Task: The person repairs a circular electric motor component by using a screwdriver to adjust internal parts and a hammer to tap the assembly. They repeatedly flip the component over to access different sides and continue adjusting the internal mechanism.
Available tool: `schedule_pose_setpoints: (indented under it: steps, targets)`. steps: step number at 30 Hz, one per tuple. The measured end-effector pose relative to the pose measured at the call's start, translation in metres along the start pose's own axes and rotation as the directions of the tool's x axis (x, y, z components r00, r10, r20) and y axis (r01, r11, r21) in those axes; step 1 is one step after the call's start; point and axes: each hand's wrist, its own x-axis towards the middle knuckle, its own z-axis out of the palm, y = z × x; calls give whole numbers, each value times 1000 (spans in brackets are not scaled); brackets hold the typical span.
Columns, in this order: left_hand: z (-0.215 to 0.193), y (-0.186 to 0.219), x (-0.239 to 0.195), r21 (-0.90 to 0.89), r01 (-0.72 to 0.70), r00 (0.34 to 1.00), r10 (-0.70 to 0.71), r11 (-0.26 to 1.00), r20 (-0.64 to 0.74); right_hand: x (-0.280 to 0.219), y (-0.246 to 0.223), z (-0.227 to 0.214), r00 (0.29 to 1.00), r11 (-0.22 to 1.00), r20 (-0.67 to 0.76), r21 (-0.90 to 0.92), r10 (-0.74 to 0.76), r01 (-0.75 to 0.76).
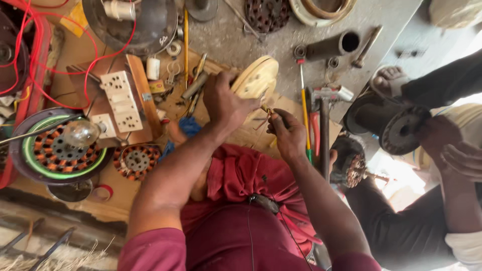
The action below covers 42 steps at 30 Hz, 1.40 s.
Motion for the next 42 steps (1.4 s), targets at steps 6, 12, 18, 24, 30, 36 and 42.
schedule_pose_setpoints:
  steps: [6, 12, 18, 24, 30, 36, 42]
  targets:
    - [8, 15, 25, 69, -126, 988, 119, 990, 99, 15, 22, 20, 746, 576, 24, -619, -666, 534]
    - [27, -2, 49, 139, -94, 970, 59, 986, 236, 41, 33, 20, 757, 532, 54, -679, -651, 506]
    - [18, 4, 41, 77, -173, 964, 152, 982, 219, 47, 57, -3, 697, 342, 515, 622, 499, -704]
    - [18, 25, 39, 57, -169, 950, 147, 984, 276, 39, 42, -16, 790, 653, 139, 488, 598, -580]
    - [19, 27, 40, 109, -133, 937, 89, 985, 337, 5, 21, -2, 973, 967, -97, -170, -208, 190]
    - [19, 30, 40, 162, -130, 938, 68, 978, 341, 4, 32, 20, 735, 560, 14, -638, -678, 529]
    - [19, 25, 38, 109, -220, 948, 187, 969, 258, 6, 40, 25, 843, 760, -113, -507, -526, 406]
